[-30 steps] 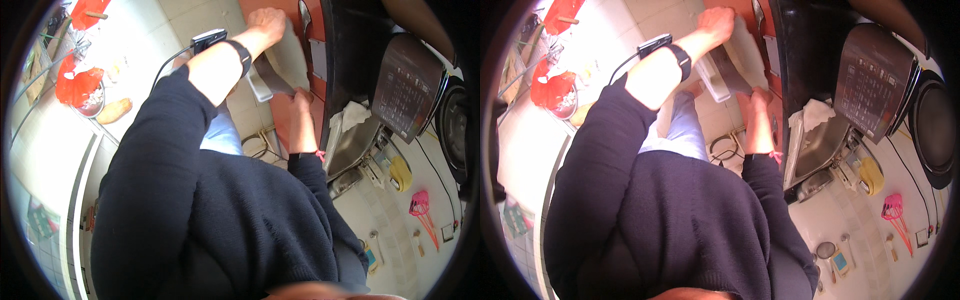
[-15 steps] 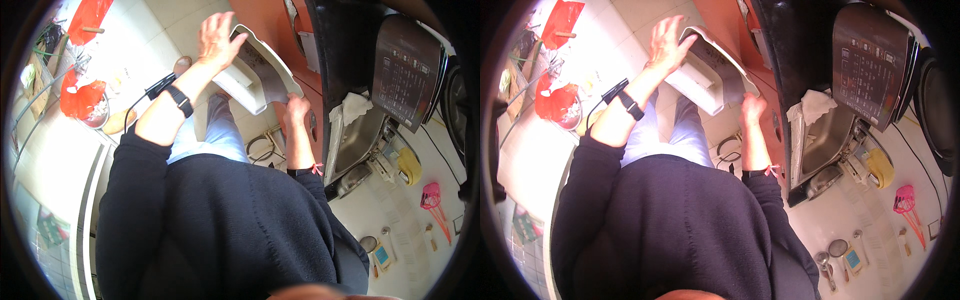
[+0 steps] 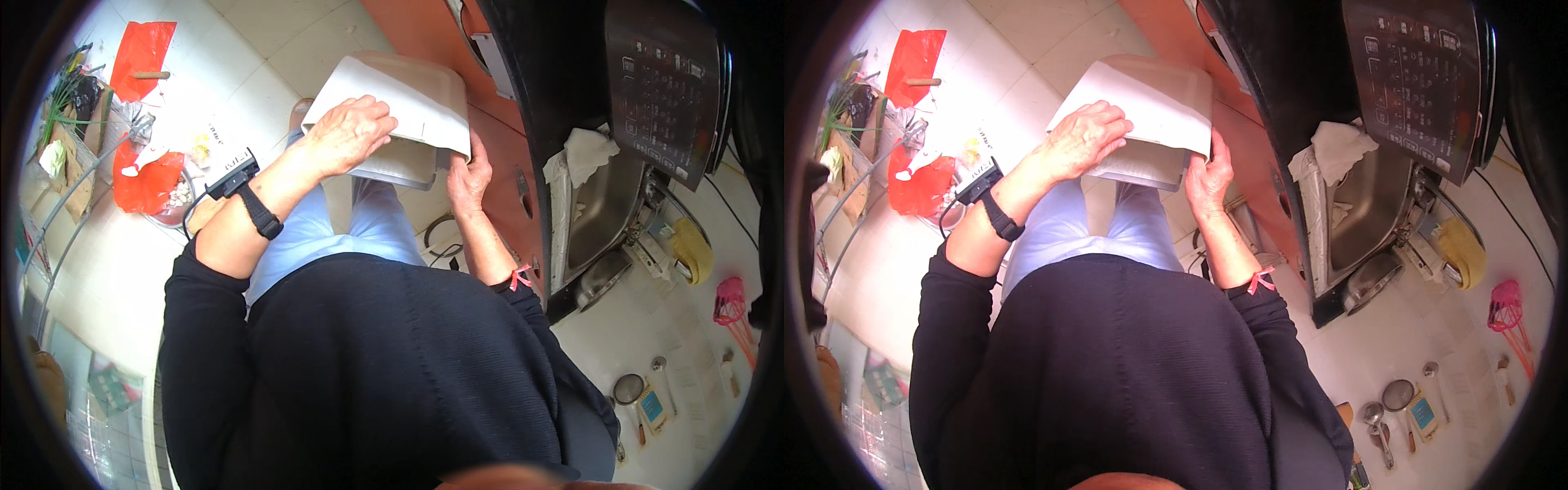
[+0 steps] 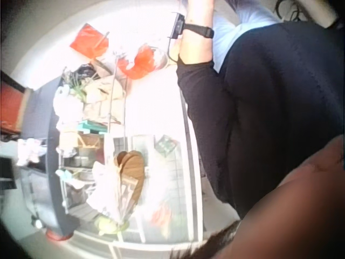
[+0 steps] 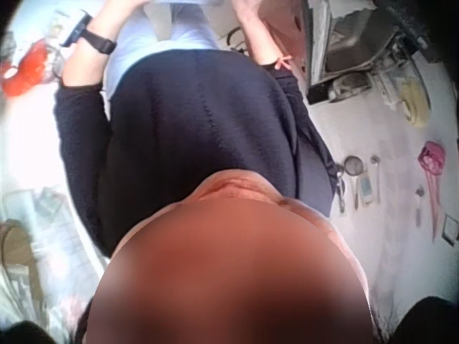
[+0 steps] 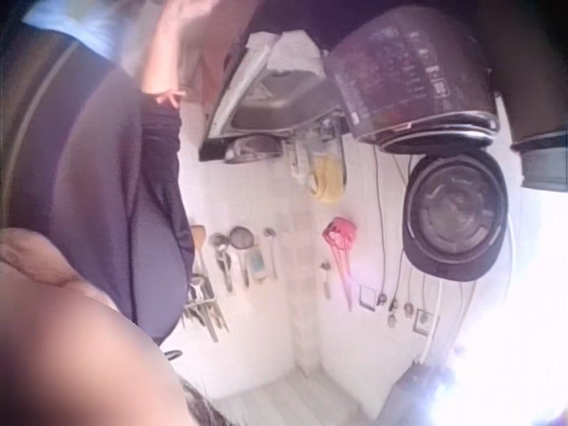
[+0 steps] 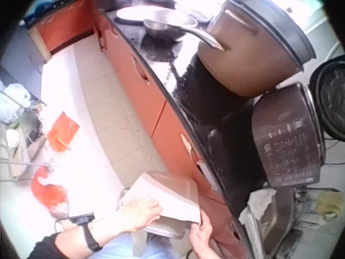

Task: The person repeatedly handles a white plastic housing and a gray rectangular insert, aligning and pressing them together. They rotate the assembly, check fit, and reposition the parts multiple times while standing in a kitchen.

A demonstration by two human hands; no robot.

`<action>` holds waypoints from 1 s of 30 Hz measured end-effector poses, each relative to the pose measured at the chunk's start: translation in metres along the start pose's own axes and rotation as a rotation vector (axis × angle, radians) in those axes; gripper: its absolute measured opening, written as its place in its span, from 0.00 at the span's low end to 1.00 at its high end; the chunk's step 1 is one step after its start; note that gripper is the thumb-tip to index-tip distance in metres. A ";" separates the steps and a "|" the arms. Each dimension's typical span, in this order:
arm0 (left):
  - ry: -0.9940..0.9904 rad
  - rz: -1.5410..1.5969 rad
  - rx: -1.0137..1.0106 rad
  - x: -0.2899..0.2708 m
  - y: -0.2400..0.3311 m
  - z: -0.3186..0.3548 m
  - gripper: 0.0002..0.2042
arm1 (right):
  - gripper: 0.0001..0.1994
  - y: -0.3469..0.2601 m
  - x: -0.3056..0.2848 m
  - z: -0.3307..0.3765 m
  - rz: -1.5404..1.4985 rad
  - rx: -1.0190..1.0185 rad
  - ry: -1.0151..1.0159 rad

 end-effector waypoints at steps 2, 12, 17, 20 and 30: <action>-0.010 0.011 -0.005 0.006 0.005 0.005 0.04 | 0.19 -0.002 0.001 0.004 -0.018 0.004 -0.029; 0.164 0.019 -0.019 0.019 0.025 0.019 0.07 | 0.23 -0.005 -0.005 0.006 -0.055 -0.137 -0.014; 0.219 0.001 -0.007 0.014 0.031 0.018 0.07 | 0.22 0.000 -0.006 0.002 -0.169 -0.090 -0.006; 0.222 -0.044 -0.041 0.012 0.031 0.015 0.08 | 0.20 0.004 -0.005 -0.001 -0.334 -0.004 -0.025; 0.279 0.311 -0.769 0.034 -0.040 0.071 0.42 | 0.25 0.038 -0.019 -0.016 -0.424 0.364 -0.044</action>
Point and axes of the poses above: each hand's wrist, its own z-axis away from the middle knuckle, its own x-axis out of the palm, y = z × x, the point moved 4 cm from there along -z, towards the middle knuckle, and after that the axes turned 11 degrees about -y, right-handed, at the moved point
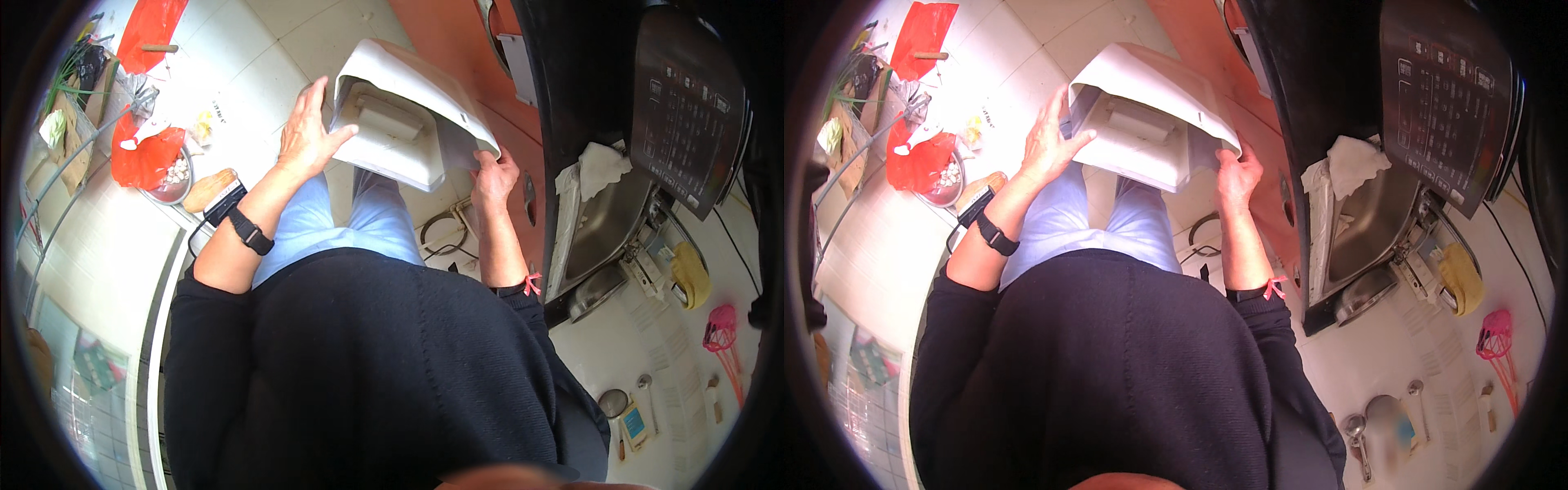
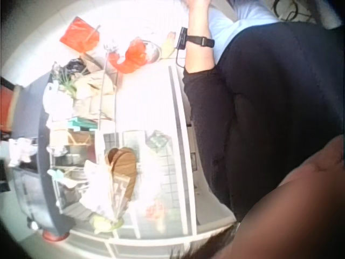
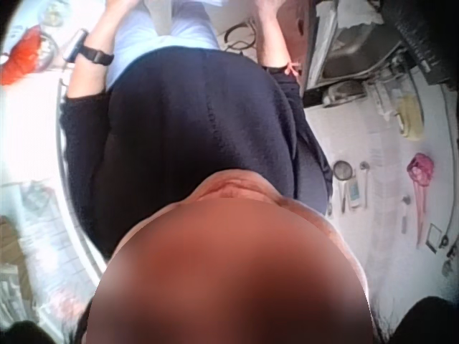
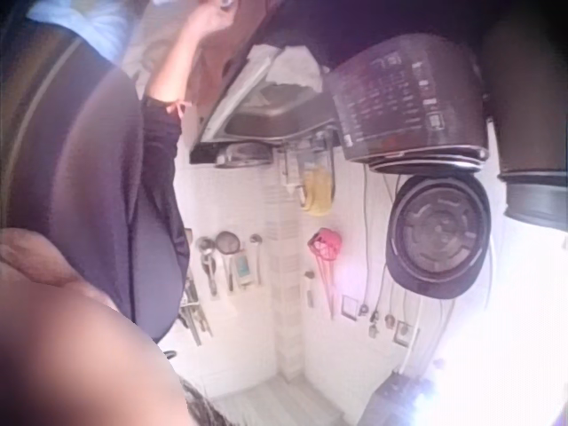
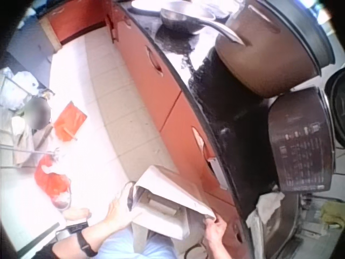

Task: The person repeatedly handles a white plastic housing and a gray rectangular insert, aligning and pressing them together. They rotate the assembly, check fit, and reposition the parts multiple times while standing in a kitchen.

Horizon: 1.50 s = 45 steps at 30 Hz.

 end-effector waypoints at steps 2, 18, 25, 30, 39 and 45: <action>-0.120 0.129 -0.160 0.009 -0.023 -0.001 0.40 | 0.25 0.002 0.002 -0.002 -0.039 0.055 -0.004; -0.022 0.089 -0.175 -0.014 -0.051 0.006 0.25 | 0.27 -0.037 0.033 -0.030 -0.522 0.033 -0.325; 0.068 -0.020 -0.186 -0.022 -0.070 0.009 0.27 | 0.39 -0.065 0.067 -0.053 -1.019 0.021 -0.127; 0.073 -0.001 -0.260 -0.025 -0.076 0.011 0.28 | 0.30 -0.084 0.074 -0.063 -1.177 -0.117 -0.090; 0.096 0.030 -0.282 -0.026 -0.081 0.015 0.28 | 0.19 -0.094 0.064 -0.074 -1.224 -0.099 0.124; 0.123 0.018 -0.284 -0.027 -0.084 0.016 0.27 | 0.17 -0.099 0.071 -0.061 -1.125 0.034 0.084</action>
Point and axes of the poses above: each hand's wrist, its own z-axis away from the middle knuckle, its own x-axis out of the palm, y = z × x, the point moved 4 cm from there along -z, towards the middle knuckle, and after that the axes turned 11 degrees about -y, right-handed, at the moved point
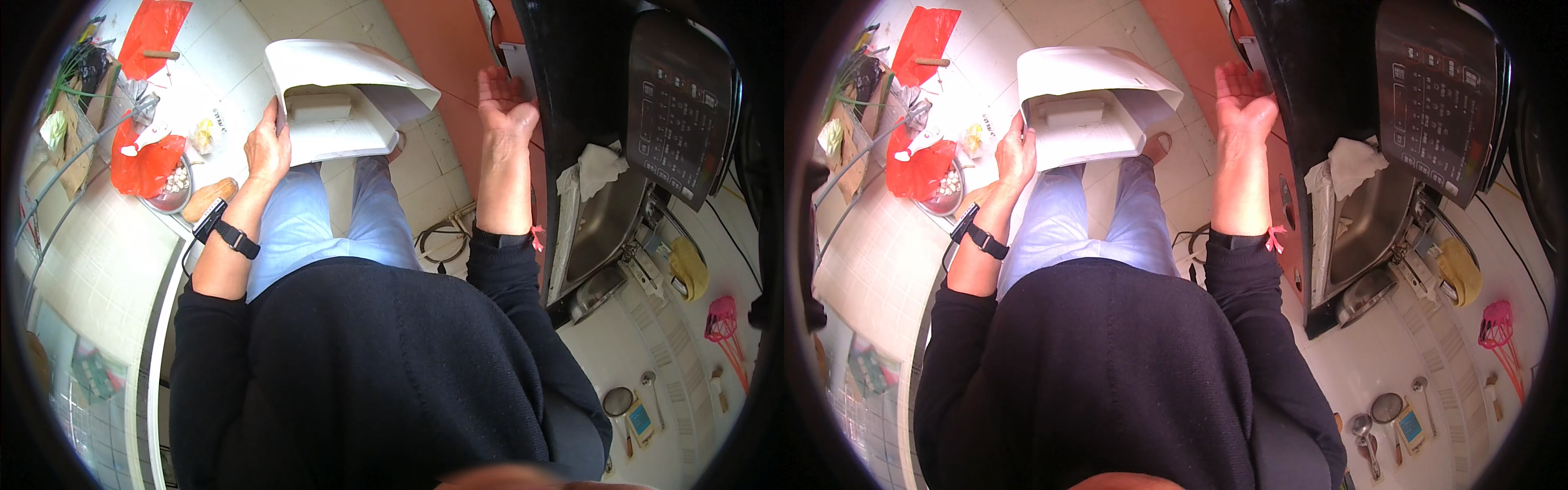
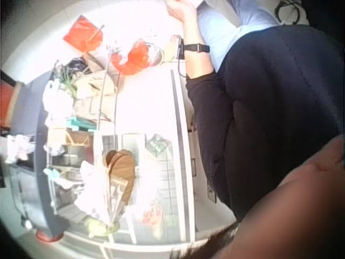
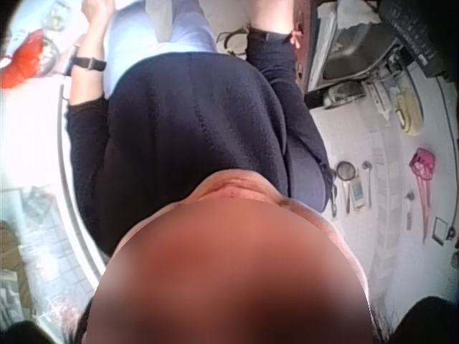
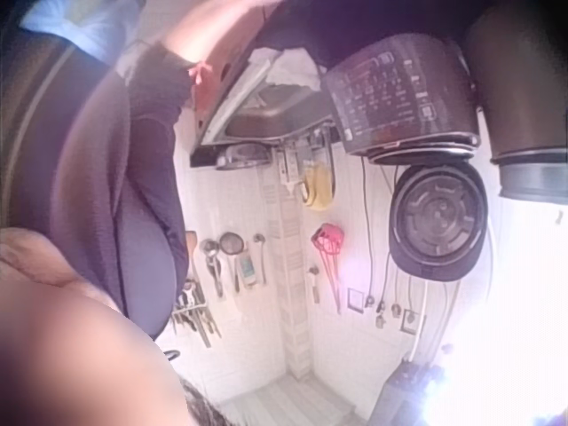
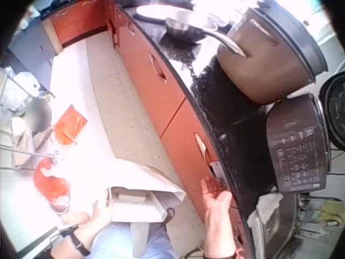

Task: The person repeatedly handles a white plastic housing and a gray rectangular insert, aligning and pressing them together. They rotate the assembly, check fit, and reposition the parts multiple times while standing in a kitchen.

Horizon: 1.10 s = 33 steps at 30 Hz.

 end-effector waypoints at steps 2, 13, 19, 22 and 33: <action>0.012 -0.010 0.007 0.000 -0.001 0.000 0.27 | 0.18 0.000 -0.002 0.002 -0.076 0.056 0.041; 0.008 -0.015 0.012 0.000 -0.008 -0.001 0.27 | 0.27 -0.004 -0.017 -0.019 -0.236 -0.014 -0.202; 0.015 -0.027 0.036 0.003 -0.007 0.000 0.27 | 0.29 -0.002 -0.018 -0.020 -0.314 0.087 -0.380; 0.001 -0.037 0.006 0.004 -0.005 -0.002 0.27 | 0.29 -0.005 -0.017 -0.018 -0.247 0.094 -0.476; 0.006 -0.012 0.016 0.005 -0.003 -0.003 0.27 | 0.23 -0.011 -0.051 -0.004 -0.298 0.159 -0.564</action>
Point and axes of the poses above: each hand's wrist, its own z-axis away from the middle knuckle, its own x-axis out of the palm, y = z × x, the point moved 4 cm from there along -z, towards the middle knuckle, and after that the axes turned 11 degrees about -y, right-handed, at the moved point
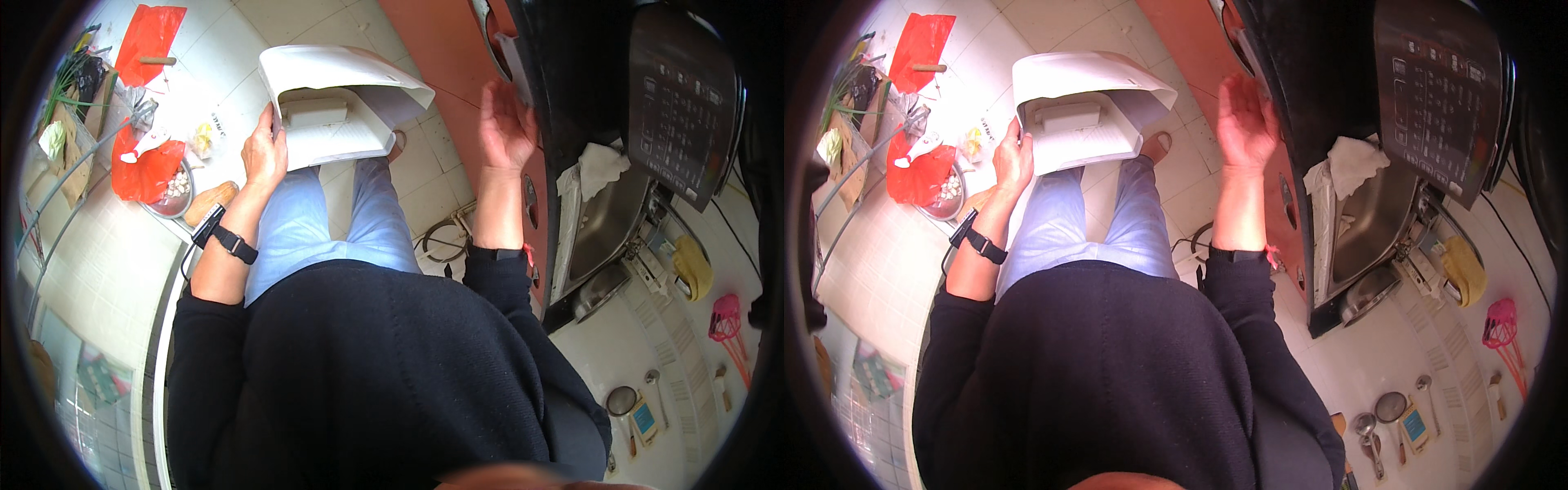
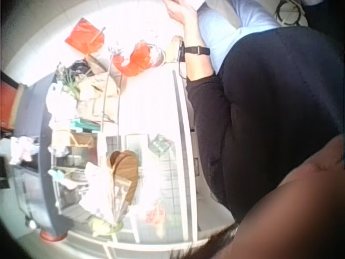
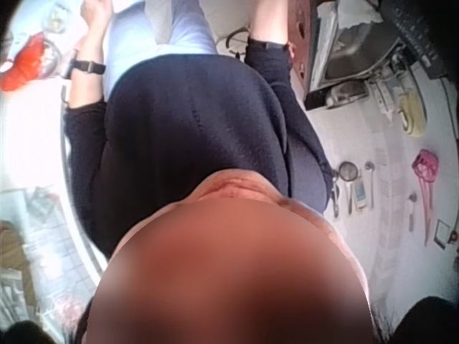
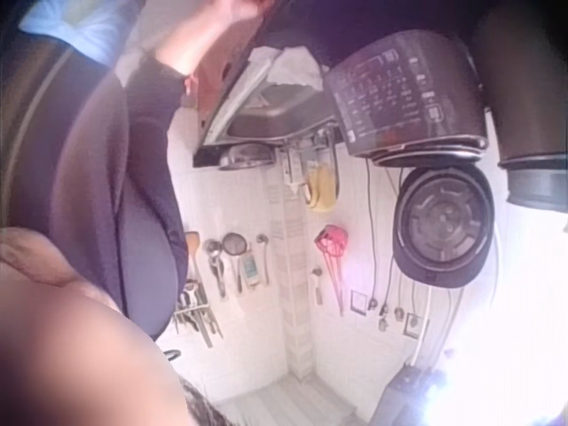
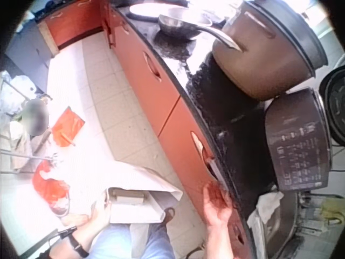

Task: The person repeatedly handles a white plastic housing and a gray rectangular insert, aligning and pressing them together. They rotate the assembly, check fit, and reposition the parts multiple times while standing in a kitchen.

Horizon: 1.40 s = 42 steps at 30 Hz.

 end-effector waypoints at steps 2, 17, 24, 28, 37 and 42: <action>0.011 -0.006 0.000 0.001 -0.001 -0.001 0.27 | 0.26 -0.008 0.000 0.002 -0.272 0.021 -0.047; 0.015 0.029 -0.008 0.007 0.003 -0.006 0.25 | 0.19 0.011 -0.004 -0.022 -0.237 0.112 -0.110; -0.016 -0.003 -0.053 -0.015 0.006 -0.003 0.25 | 0.16 0.031 0.013 0.029 0.956 0.230 0.236; 0.048 -0.137 0.099 -0.033 0.015 0.000 0.26 | 0.12 0.036 0.076 0.044 1.621 -0.026 0.007; 0.006 -0.479 0.248 -0.045 0.055 0.015 0.31 | 0.14 0.132 0.111 0.022 2.439 0.103 -0.395; -0.040 -0.406 0.304 -0.040 0.064 0.022 0.31 | 0.24 0.122 0.101 0.002 2.197 0.360 -0.481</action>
Point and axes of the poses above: each hand's wrist, its own z-axis away from the middle knuckle, its own x-axis out of the palm, y = z × x, the point moved 4 cm from there along -z, towards the middle knuckle, and after that the axes turned 11 degrees about -y, right-handed, at the moved point
